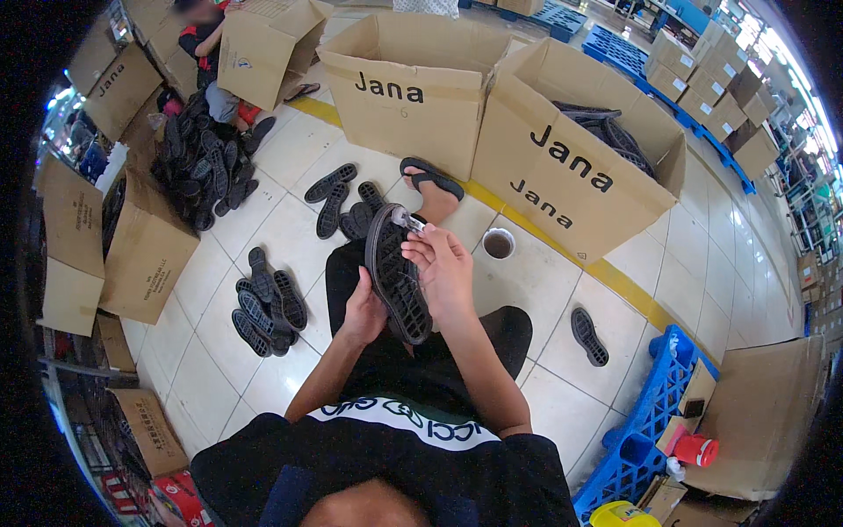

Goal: The recorder applies adhesive to various shoe sole components using a small brush while sitting on the floor in a manufacturing facility.

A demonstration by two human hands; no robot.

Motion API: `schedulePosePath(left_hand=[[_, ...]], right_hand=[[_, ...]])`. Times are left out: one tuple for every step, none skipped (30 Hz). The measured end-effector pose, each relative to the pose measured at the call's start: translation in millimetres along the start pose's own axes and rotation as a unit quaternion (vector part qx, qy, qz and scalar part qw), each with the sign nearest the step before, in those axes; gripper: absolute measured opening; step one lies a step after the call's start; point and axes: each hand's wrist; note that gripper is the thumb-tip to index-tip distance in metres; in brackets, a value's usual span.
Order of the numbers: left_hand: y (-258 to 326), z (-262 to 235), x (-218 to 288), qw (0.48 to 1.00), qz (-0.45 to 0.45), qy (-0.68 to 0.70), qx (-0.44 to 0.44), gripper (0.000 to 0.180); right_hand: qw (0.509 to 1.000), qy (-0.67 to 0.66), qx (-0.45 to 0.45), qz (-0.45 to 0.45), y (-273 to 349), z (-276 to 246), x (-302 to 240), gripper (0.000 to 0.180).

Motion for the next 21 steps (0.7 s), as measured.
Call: schedulePosePath(left_hand=[[1,1,1,1.000,-0.002,-0.006,-0.010,0.068],[2,1,1,1.000,-0.004,-0.013,-0.020,0.068],[3,1,1,1.000,-0.005,-0.014,-0.020,0.068],[3,-1,1,1.000,-0.001,-0.016,-0.021,0.068],[3,-2,0,1.000,0.005,-0.017,-0.022,0.067],[3,-4,-2,1.000,0.005,-0.018,-0.022,0.067],[2,-6,-4,1.000,0.007,-0.021,-0.016,0.067],[2,-7,-6,1.000,0.008,-0.024,-0.009,0.066],[3,-7,-7,1.000,0.008,-0.024,-0.008,0.066],[4,-6,-7,0.999,0.009,-0.034,-0.013,0.066],[4,-6,-7,0.999,0.010,-0.044,-0.019,0.066],[4,-4,-7,0.999,0.009,-0.044,-0.018,0.066],[5,0,-6,0.999,0.016,-0.049,-0.009,0.065],[6,1,-6,0.998,0.023,-0.053,0.002,0.065],[5,0,-5,0.998,0.022,-0.053,0.004,0.065],[4,-2,-2,0.999,0.019,-0.045,-0.009,0.065],[3,0,1,0.999,0.015,-0.036,-0.022,0.065],[3,4,6,0.999,0.014,-0.034,-0.019,0.065],[4,7,11,0.999,0.012,-0.032,-0.024,0.065],[5,13,19,0.999,0.012,-0.032,-0.028,0.065],[2,14,23,0.998,0.025,-0.038,-0.035,0.063]], right_hand=[[1.000,-0.005,0.000,-0.002,-1,2,0,0.016],[1.000,-0.010,0.001,-0.004,-1,2,0,0.016],[1.000,-0.011,0.002,-0.004,-1,2,0,0.016],[1.000,-0.007,-0.001,0.002,0,2,0,0.016],[1.000,-0.003,-0.005,0.008,-1,2,0,0.016],[1.000,-0.004,-0.005,0.008,0,2,1,0.016],[1.000,0.000,-0.002,0.009,0,1,2,0.016],[1.000,0.004,0.001,0.010,1,0,3,0.016],[1.000,0.004,0.001,0.010,1,0,3,0.016],[1.000,-0.008,0.005,0.014,1,-1,2,0.016],[1.000,-0.019,0.009,0.017,2,-1,1,0.016],[1.000,-0.019,0.010,0.018,2,-1,0,0.016],[1.000,-0.013,-0.002,0.020,3,-2,0,0.016],[1.000,-0.008,-0.013,0.024,5,-1,0,0.016],[1.000,-0.007,-0.012,0.026,7,0,-1,0.016],[0.999,0.028,-0.035,0.001,9,2,-2,0.016],[0.996,0.065,-0.056,-0.024,11,3,-3,0.016],[0.996,0.066,-0.054,-0.021,12,1,-5,0.016],[0.977,0.180,-0.100,-0.062,12,-3,-10,0.013],[0.941,0.288,-0.146,-0.101,14,-5,-13,0.010],[0.941,0.290,-0.146,-0.095,19,-5,-16,0.010]])
Point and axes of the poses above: each hand's wrist, its own y-axis away from the middle knuckle, its own z-axis out of the palm, x = y × z, and after that the axes turned 5 degrees about x, right-handed
